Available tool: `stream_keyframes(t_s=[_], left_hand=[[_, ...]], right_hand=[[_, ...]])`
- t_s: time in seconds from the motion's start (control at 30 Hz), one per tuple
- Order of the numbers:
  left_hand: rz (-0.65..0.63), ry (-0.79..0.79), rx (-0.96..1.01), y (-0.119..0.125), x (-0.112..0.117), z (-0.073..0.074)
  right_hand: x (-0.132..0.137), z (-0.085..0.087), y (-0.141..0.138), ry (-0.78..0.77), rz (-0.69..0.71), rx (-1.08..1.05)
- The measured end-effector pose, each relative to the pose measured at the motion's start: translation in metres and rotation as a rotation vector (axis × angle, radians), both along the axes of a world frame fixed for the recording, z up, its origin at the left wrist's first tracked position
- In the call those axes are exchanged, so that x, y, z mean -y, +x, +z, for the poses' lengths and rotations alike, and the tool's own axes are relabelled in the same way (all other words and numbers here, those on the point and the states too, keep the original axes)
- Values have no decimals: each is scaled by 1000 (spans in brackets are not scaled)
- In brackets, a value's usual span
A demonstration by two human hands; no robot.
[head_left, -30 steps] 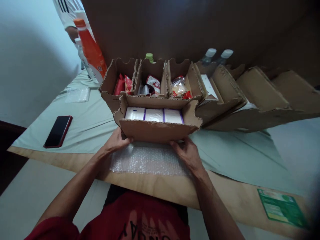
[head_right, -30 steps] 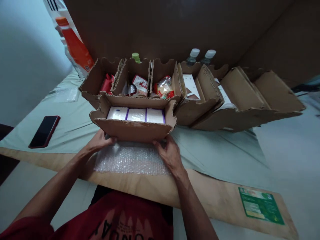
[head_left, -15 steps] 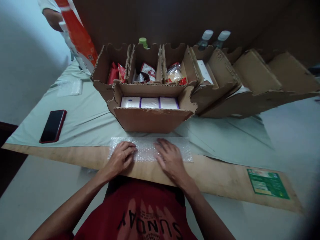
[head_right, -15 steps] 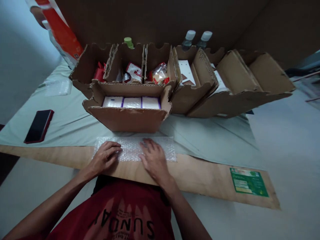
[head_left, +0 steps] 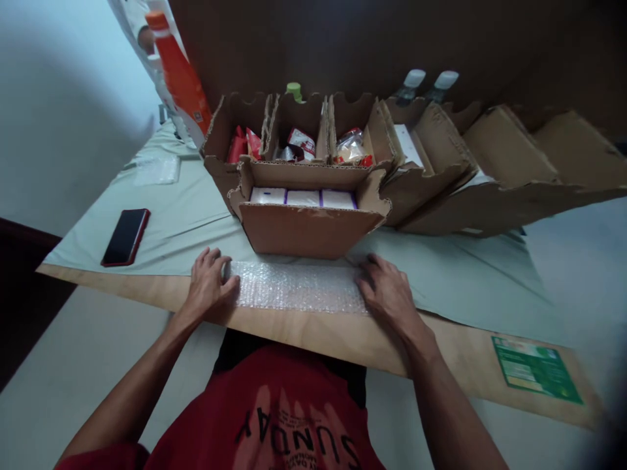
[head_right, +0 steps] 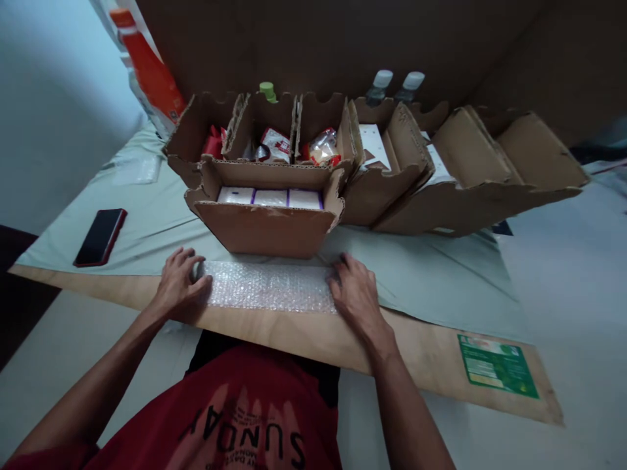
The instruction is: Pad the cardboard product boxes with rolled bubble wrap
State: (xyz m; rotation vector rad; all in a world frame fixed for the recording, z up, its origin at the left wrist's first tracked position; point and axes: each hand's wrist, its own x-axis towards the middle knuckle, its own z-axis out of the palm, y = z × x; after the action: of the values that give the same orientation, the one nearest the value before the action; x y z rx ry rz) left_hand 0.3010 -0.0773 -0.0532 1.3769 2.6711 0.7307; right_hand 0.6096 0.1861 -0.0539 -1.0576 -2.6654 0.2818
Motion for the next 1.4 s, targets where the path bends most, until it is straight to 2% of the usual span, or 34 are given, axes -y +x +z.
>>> stream_keyframes(t_s=[0.1, 0.2, 0.3, 0.37, 0.47, 0.57, 0.7, 0.8, 0.93, 1.03, 1.1, 1.2, 1.23, 1.3, 1.4], left_hand=[[18, 18, 98, 6, -1, 7], [50, 29, 216, 7, 8, 22], [124, 47, 273, -8, 24, 37], [163, 60, 287, -23, 29, 42], [98, -35, 210, -40, 21, 40], [10, -139, 133, -38, 3, 29], [-8, -163, 119, -22, -8, 20], [21, -167, 122, -21, 4, 29], [109, -157, 105, -45, 18, 60], [98, -142, -12, -67, -1, 76], [29, -120, -118, -77, -27, 75], [-56, -14, -223, -82, -52, 59], [-73, 37, -220, -81, -51, 53], [-123, 135, -137, -73, -30, 45], [-309, 207, 163, -45, 34, 44]], right_hand=[[5, 7, 4, -50, 4, -22], [31, 20, 18, -201, -6, -103], [66, 29, 23, -420, 45, -195], [82, 29, 21, -493, 56, -229], [85, 24, 18, -456, -40, -248], [77, 16, 21, -376, -104, -235], [72, 11, 31, -359, -69, -173], [80, 18, 34, -490, 26, -114], [107, 35, 12, -744, 226, -80], [139, 39, -21, -912, 417, -88], [160, 35, -42, -1003, 474, -106], [180, 24, -61, -1110, 434, -152], [183, 20, -64, -1146, 410, -160], [185, 15, -64, -1235, 364, -177], [183, 15, -63, -1437, 288, -247]])
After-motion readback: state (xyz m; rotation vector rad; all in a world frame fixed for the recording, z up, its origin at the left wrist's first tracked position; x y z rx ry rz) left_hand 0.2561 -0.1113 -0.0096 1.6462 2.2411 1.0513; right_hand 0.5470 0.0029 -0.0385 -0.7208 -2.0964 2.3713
